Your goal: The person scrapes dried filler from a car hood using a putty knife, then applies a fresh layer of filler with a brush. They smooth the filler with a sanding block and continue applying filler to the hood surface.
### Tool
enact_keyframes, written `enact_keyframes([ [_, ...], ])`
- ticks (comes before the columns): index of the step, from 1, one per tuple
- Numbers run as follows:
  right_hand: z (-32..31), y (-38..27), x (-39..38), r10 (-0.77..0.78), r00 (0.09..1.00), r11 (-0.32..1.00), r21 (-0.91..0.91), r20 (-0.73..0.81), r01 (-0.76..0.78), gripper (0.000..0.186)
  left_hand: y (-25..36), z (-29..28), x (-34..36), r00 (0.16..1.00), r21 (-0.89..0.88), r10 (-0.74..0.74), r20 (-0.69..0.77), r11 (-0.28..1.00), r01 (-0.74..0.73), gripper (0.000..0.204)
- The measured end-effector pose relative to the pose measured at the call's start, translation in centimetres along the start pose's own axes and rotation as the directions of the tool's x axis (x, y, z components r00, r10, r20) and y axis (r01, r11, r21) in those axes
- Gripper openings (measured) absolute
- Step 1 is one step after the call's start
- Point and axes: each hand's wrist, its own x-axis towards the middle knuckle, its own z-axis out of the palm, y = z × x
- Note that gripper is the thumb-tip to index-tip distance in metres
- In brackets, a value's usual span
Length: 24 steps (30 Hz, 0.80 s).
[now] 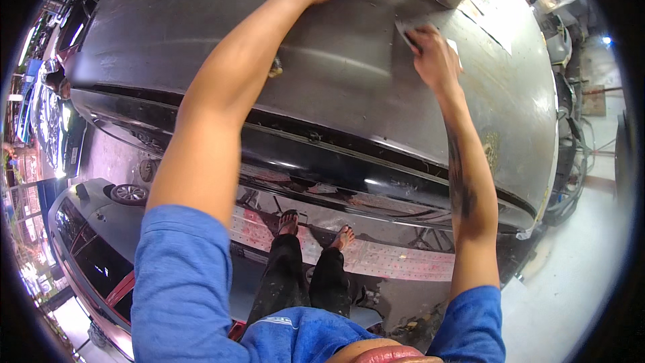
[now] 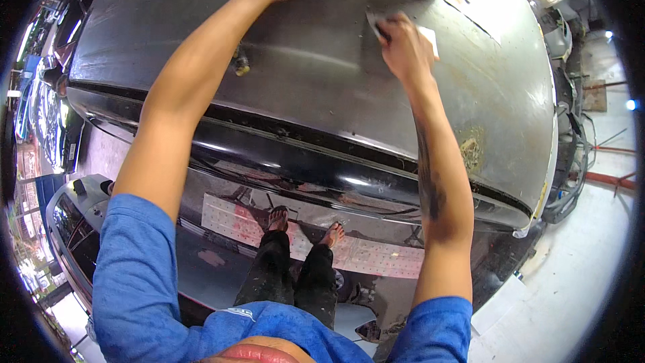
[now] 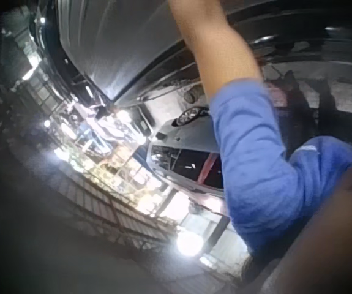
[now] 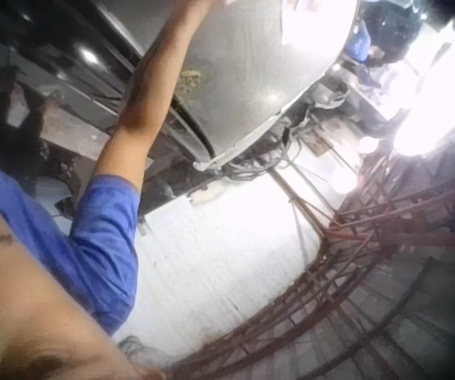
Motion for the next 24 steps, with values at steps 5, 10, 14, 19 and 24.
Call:
enact_keyframes([
  [5,0.3,0.9,0.5,-0.011,1.0,1.0,0.011,0.023,0.011,0.024,1.1,1.8,-1.7,0.985,0.026,0.167,0.035,0.985,-0.168,0.044],
  [10,-0.8,0.1,-0.3,0.05,0.994,0.998,0.037,0.096,-0.054,0.022,0.0,2.9,1.6,0.982,-0.069,0.182,-0.048,0.98,-0.185,0.04],
  [14,-0.6,0.4,2.1,0.062,0.997,0.998,-0.005,0.049,-0.061,0.022,3.3,1.8,2.3,0.995,-0.099,0.074,0.062,0.993,-0.068,0.035],
  [19,-1.0,1.3,-1.9,0.05,0.994,0.997,0.06,0.097,-0.056,0.023,6.1,4.7,-3.9,0.988,0.083,0.127,0.087,0.988,-0.134,0.029],
  [24,0.4,4.0,2.2,0.138,0.989,0.99,-0.022,0.062,-0.137,0.03,4.3,4.5,3.9,0.998,0.006,0.057,0.018,0.998,-0.057,0.037],
])
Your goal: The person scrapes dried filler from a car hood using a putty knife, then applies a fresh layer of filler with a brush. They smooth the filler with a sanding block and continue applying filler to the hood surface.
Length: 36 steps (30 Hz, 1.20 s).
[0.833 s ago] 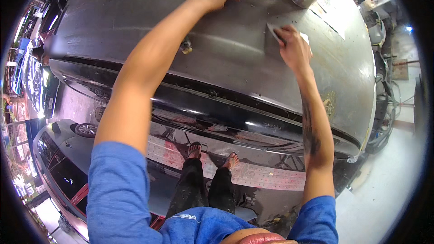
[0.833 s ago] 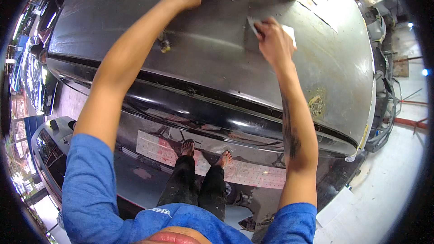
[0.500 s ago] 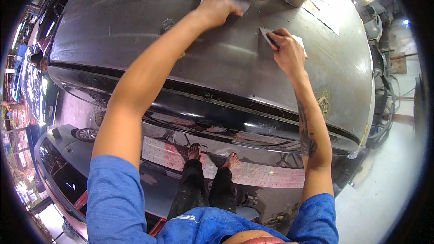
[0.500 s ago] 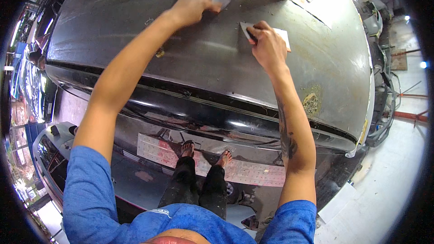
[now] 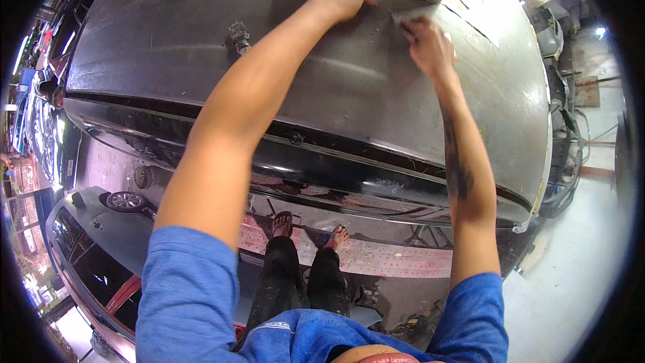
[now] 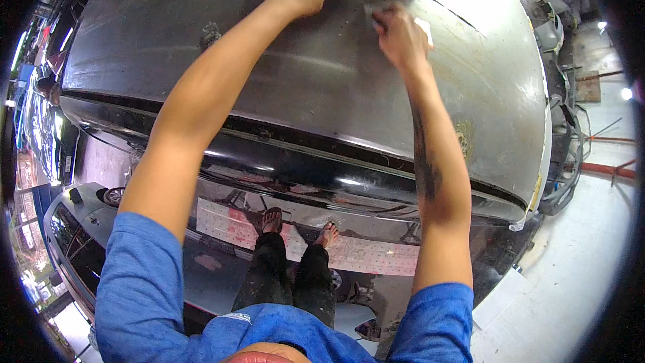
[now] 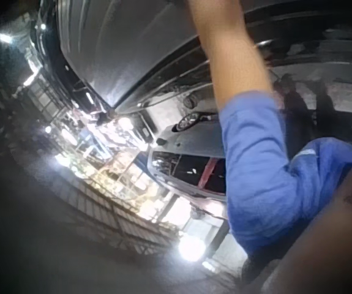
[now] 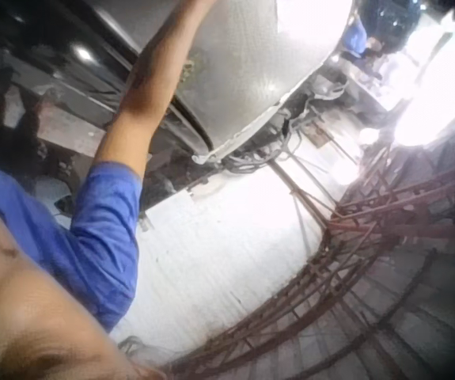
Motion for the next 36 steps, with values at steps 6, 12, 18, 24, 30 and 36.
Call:
enact_keyframes([
  [6,-1.2,1.0,-2.3,-0.046,0.998,0.999,0.02,0.035,0.045,0.022,5.4,-0.8,-6.3,0.996,-0.025,0.073,0.057,0.997,-0.072,0.033],
  [12,-1.1,2.0,-0.8,0.132,0.99,0.991,-0.006,0.038,-0.132,0.022,4.3,-0.2,-1.6,0.996,-0.072,0.078,0.03,0.995,-0.076,0.034],
  [18,-1.5,3.1,-0.3,0.069,0.996,0.997,-0.021,0.065,-0.068,0.023,7.7,-0.4,-3.8,0.999,-0.098,0.0,0.036,0.995,0.003,0.032],
  [24,-1.2,5.1,-4.8,0.026,0.999,0.983,0.179,0.039,-0.033,0.024,8.7,1.8,-5.4,1.0,0.088,0.006,0.018,0.996,-0.008,0.033],
  [30,0.8,8.1,1.8,-0.02,0.998,1.0,0.003,0.058,0.02,0.023,8.7,4.2,3.1,0.999,0.148,-0.036,0.034,0.988,0.03,0.028],
  [36,-4.1,6.2,-13.3,-0.057,0.986,0.989,0.14,0.159,0.035,0.032,14.1,2.3,-14.0,0.99,0.105,0.036,-0.136,0.994,-0.022,0.027],
])
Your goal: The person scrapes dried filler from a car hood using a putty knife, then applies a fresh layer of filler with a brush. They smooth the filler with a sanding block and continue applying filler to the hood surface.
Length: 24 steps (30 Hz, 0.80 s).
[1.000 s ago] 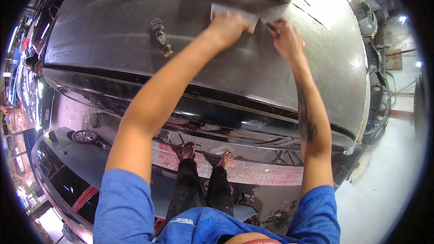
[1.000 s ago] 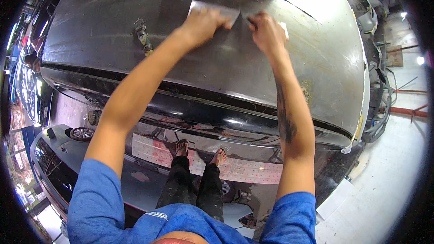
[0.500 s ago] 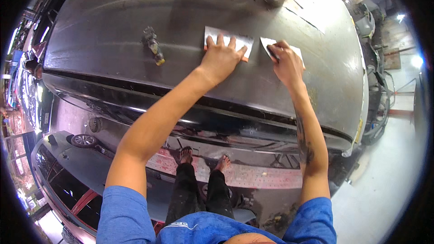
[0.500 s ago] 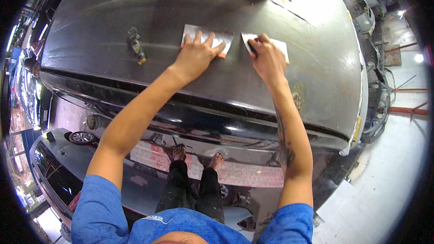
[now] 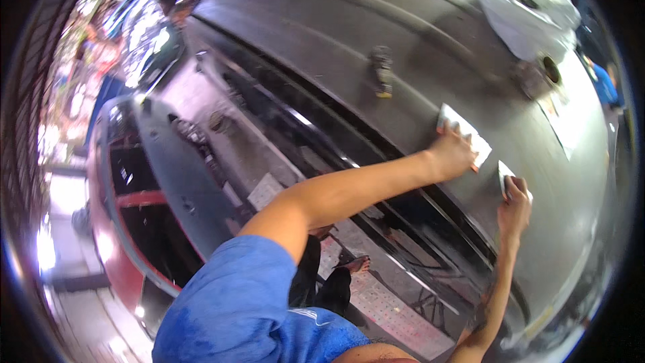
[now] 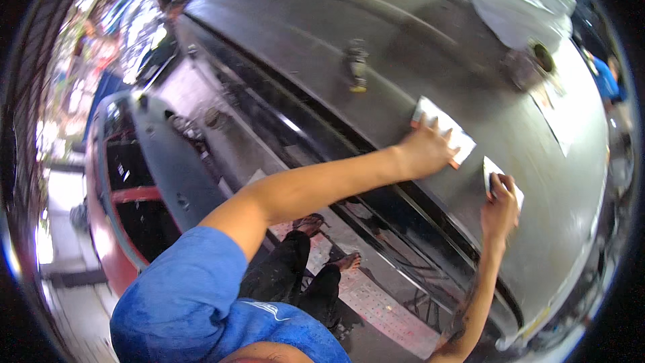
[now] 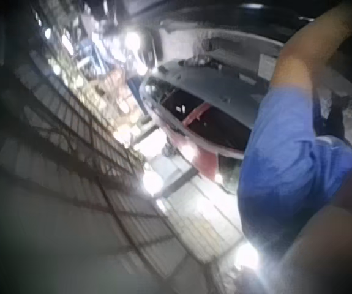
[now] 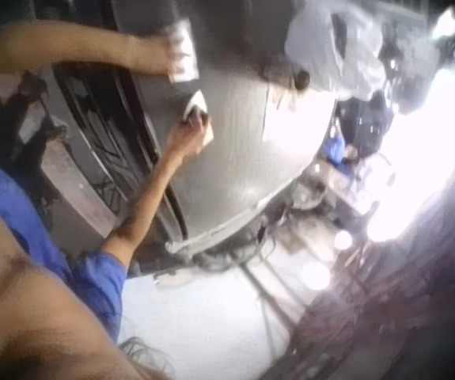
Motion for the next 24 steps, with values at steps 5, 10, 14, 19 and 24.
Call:
enact_keyframes([
  [5,-0.2,3.5,9.6,0.234,0.96,0.963,-0.097,-0.154,-0.25,0.032,-2.2,-0.6,12.0,0.943,-0.16,-0.083,0.322,0.977,0.141,0.025],
  [10,-1.8,0.4,3.7,0.054,0.995,0.998,-0.023,-0.088,-0.057,0.021,1.1,-2.2,6.8,0.969,0.091,-0.088,0.233,0.993,0.068,0.026],
  [14,-2.3,-0.3,-0.6,0.033,0.987,0.991,-0.127,-0.159,-0.053,0.015,2.3,-1.2,2.8,0.971,0.0,0.046,0.235,0.999,-0.048,0.033],
  [19,-3.3,3.1,8.2,0.169,0.976,0.973,-0.135,-0.136,-0.187,0.023,2.1,-0.8,13.9,0.974,-0.079,-0.107,0.201,0.989,0.125,0.024],
  [24,-2.8,2.3,0.0,0.095,0.984,0.993,-0.049,-0.152,-0.103,0.012,6.1,-1.1,6.8,0.964,-0.035,-0.053,0.262,0.997,0.064,0.03],
])
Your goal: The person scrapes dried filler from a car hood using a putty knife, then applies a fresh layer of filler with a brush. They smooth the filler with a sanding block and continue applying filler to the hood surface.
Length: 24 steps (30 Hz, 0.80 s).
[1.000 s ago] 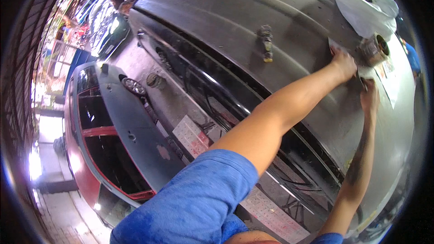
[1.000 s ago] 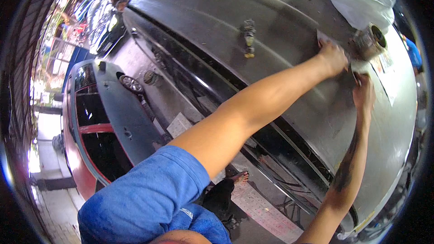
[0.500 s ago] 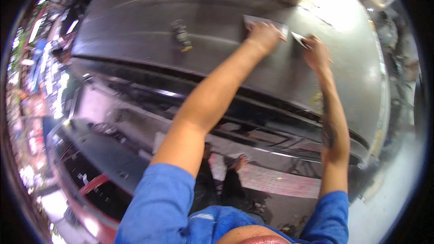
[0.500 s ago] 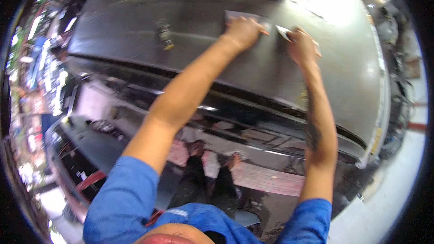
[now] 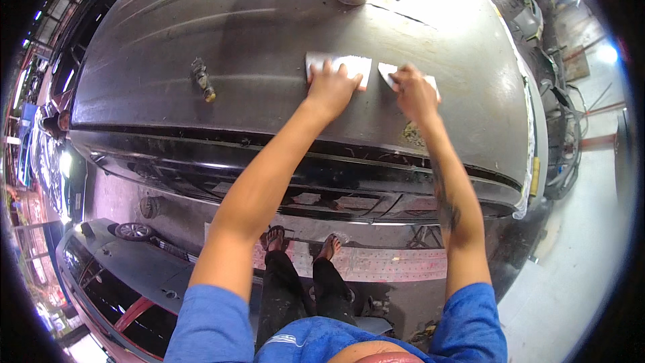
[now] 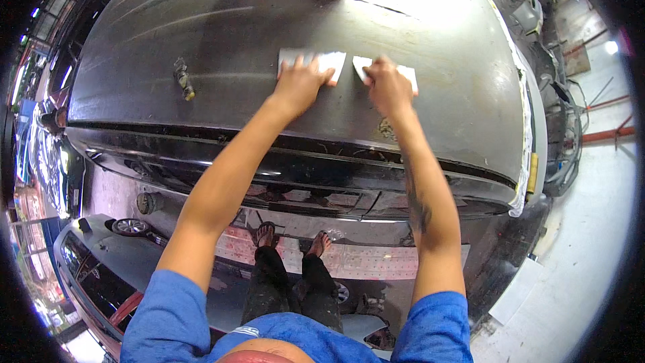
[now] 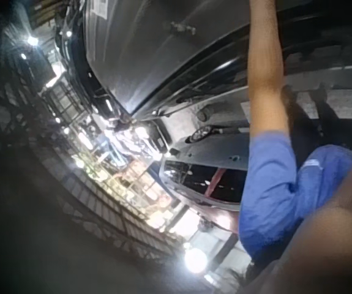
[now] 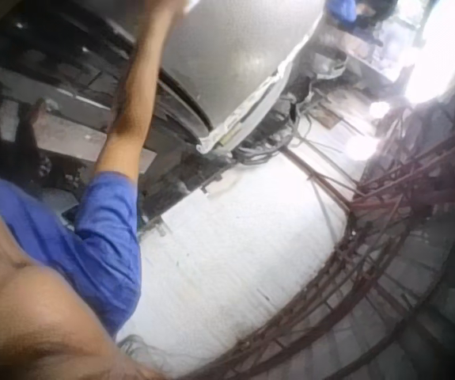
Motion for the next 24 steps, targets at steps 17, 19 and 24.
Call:
enact_keyframes([
  [17,-2.0,3.8,-4.3,0.018,0.999,0.997,-0.078,0.05,-0.014,0.022,0.4,2.2,-3.8,0.991,0.085,0.121,-0.063,0.99,-0.116,0.04],
  [19,-1.9,4.5,-0.9,0.092,0.994,0.994,-0.068,0.061,-0.088,0.025,-0.1,2.2,0.2,0.985,0.079,0.124,-0.124,0.99,-0.115,0.027],
  [24,-0.9,5.2,4.9,0.251,0.966,0.966,-0.077,0.067,-0.246,0.038,0.6,-0.5,8.7,1.0,0.053,0.02,0.003,0.998,-0.02,0.026],
])
